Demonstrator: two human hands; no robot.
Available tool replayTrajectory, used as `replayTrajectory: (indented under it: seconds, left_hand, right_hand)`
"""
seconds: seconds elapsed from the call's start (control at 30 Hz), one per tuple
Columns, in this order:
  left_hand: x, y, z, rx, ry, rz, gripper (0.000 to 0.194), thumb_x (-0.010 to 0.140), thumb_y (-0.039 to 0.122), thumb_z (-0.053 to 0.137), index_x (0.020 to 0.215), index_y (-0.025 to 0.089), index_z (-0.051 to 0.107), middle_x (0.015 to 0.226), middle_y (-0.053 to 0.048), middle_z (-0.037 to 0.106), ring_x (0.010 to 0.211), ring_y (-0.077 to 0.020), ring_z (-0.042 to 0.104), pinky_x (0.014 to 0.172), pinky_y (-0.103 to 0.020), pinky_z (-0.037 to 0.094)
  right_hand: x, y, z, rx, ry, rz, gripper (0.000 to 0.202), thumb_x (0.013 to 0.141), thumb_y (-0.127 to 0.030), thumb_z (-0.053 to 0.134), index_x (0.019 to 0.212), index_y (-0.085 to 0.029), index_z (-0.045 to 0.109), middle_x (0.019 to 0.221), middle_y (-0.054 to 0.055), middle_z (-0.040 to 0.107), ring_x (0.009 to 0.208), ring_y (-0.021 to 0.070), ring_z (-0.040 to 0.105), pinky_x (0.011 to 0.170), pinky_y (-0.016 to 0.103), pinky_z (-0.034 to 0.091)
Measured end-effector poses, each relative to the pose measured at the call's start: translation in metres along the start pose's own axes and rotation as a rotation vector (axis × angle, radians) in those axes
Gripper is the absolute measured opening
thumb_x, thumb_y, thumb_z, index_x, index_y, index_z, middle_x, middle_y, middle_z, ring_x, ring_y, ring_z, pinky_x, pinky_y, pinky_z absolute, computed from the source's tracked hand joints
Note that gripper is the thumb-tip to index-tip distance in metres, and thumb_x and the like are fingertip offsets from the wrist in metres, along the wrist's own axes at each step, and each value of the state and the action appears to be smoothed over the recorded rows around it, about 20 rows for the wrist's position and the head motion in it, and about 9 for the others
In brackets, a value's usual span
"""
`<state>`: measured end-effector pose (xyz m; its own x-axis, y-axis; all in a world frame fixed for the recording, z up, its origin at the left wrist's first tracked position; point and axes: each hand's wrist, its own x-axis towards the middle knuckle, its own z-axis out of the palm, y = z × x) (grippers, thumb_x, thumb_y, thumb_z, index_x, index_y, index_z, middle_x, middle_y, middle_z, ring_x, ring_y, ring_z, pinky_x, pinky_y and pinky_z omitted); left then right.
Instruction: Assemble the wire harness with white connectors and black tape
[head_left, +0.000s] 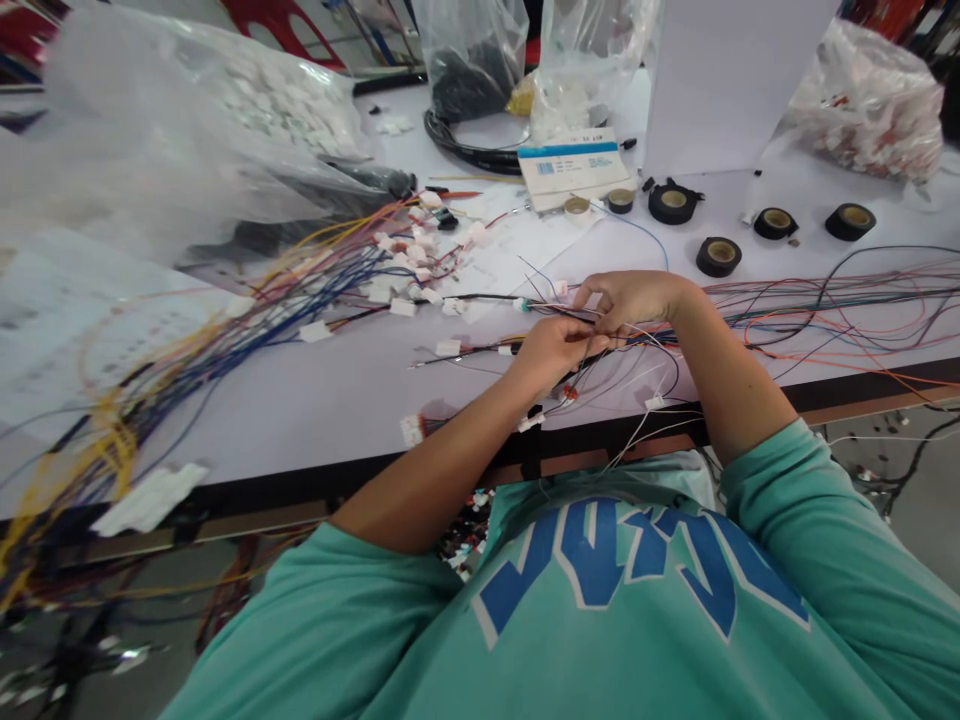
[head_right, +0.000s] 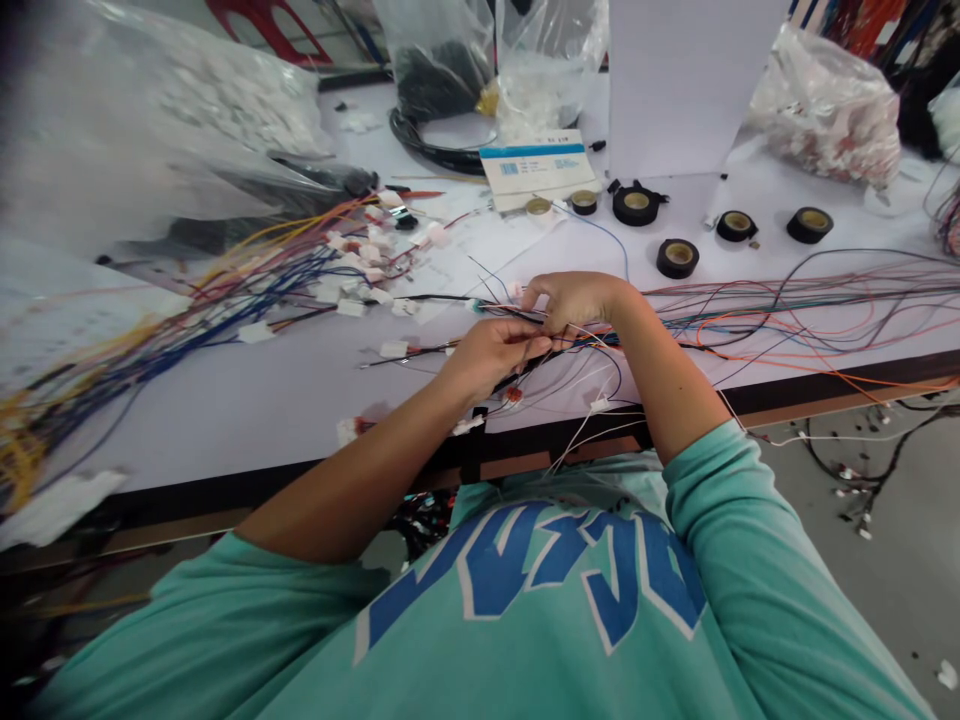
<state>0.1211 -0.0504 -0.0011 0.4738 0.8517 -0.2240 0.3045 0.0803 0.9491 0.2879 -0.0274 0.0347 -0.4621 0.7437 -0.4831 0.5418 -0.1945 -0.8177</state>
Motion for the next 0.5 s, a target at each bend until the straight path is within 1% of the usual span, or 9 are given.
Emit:
replayTrajectory:
  seconds: [0.1,0.17,0.23,0.27,0.3,0.37,0.43,0.5]
  left_hand:
    - [-0.001,-0.002,0.003,-0.066,0.088,0.001,0.030,0.063,0.043,0.069,0.065,0.013,0.069,0.045,0.004,0.045,0.041,-0.0060,0.031,0.043,-0.021,0.019]
    - [-0.002,-0.003,0.004,-0.093,0.123,0.002,0.030,0.065,0.043,0.067,0.061,0.014,0.065,0.047,0.003,0.049,0.040,-0.0058,0.033,0.042,-0.021,0.021]
    - [-0.002,-0.006,0.004,-0.092,0.124,0.021,0.030,0.066,0.044,0.067,0.061,0.014,0.066,0.050,0.002,0.054,0.039,-0.0054,0.033,0.041,-0.021,0.021]
    - [-0.002,-0.007,0.003,-0.086,0.112,0.040,0.030,0.067,0.044,0.067,0.065,0.014,0.068,0.052,0.001,0.057,0.039,-0.0054,0.034,0.041,-0.021,0.022]
    - [-0.002,-0.009,0.003,-0.076,0.096,0.069,0.030,0.067,0.043,0.068,0.070,0.014,0.071,0.055,0.001,0.060,0.041,-0.0059,0.037,0.042,-0.021,0.025]
    - [-0.002,-0.014,0.004,-0.030,0.088,0.157,0.028,0.068,0.039,0.068,0.079,0.015,0.073,0.064,-0.001,0.067,0.049,-0.0090,0.048,0.049,-0.021,0.036]
    - [-0.004,-0.018,0.006,0.078,0.134,0.257,0.023,0.071,0.034,0.066,0.085,0.016,0.073,0.077,-0.004,0.072,0.063,-0.0136,0.059,0.061,-0.024,0.044]
    - [-0.006,-0.019,0.008,0.226,0.187,0.339,0.021,0.074,0.030,0.062,0.087,0.018,0.073,0.084,-0.005,0.073,0.071,-0.0157,0.061,0.067,-0.026,0.045]
  right_hand:
    - [-0.003,-0.004,0.001,0.022,0.015,0.023,0.060,0.067,-0.004,0.074,0.120,-0.014,0.046,0.071,-0.004,0.062,0.061,0.0119,0.064,0.059,0.023,0.052]
    - [-0.005,-0.005,0.001,0.043,-0.004,0.017,0.058,0.067,0.000,0.069,0.118,-0.015,0.045,0.072,-0.005,0.062,0.061,0.0107,0.064,0.060,0.023,0.054]
    - [-0.006,-0.004,0.000,0.066,-0.031,0.003,0.057,0.067,0.003,0.067,0.116,-0.015,0.045,0.073,-0.006,0.061,0.063,0.0102,0.065,0.063,0.023,0.055]
    - [-0.006,-0.003,-0.001,0.078,-0.044,-0.004,0.057,0.067,0.003,0.066,0.116,-0.015,0.045,0.073,-0.006,0.061,0.064,0.0102,0.065,0.064,0.023,0.056]
    - [-0.005,-0.002,-0.002,0.090,-0.056,-0.011,0.058,0.066,0.003,0.067,0.116,-0.015,0.044,0.073,-0.006,0.061,0.065,0.0102,0.066,0.066,0.023,0.056]
    - [-0.004,0.002,-0.005,0.114,-0.071,-0.029,0.060,0.066,0.003,0.067,0.118,-0.015,0.043,0.074,-0.006,0.060,0.066,0.0100,0.065,0.068,0.024,0.056]
    - [-0.002,0.007,-0.007,0.123,-0.088,-0.048,0.064,0.065,0.002,0.069,0.120,-0.016,0.042,0.077,-0.006,0.060,0.067,0.0097,0.065,0.070,0.024,0.056]
    - [0.001,0.010,-0.009,0.112,-0.111,-0.066,0.067,0.064,0.000,0.071,0.121,-0.017,0.042,0.078,-0.006,0.059,0.069,0.0098,0.064,0.070,0.023,0.054]
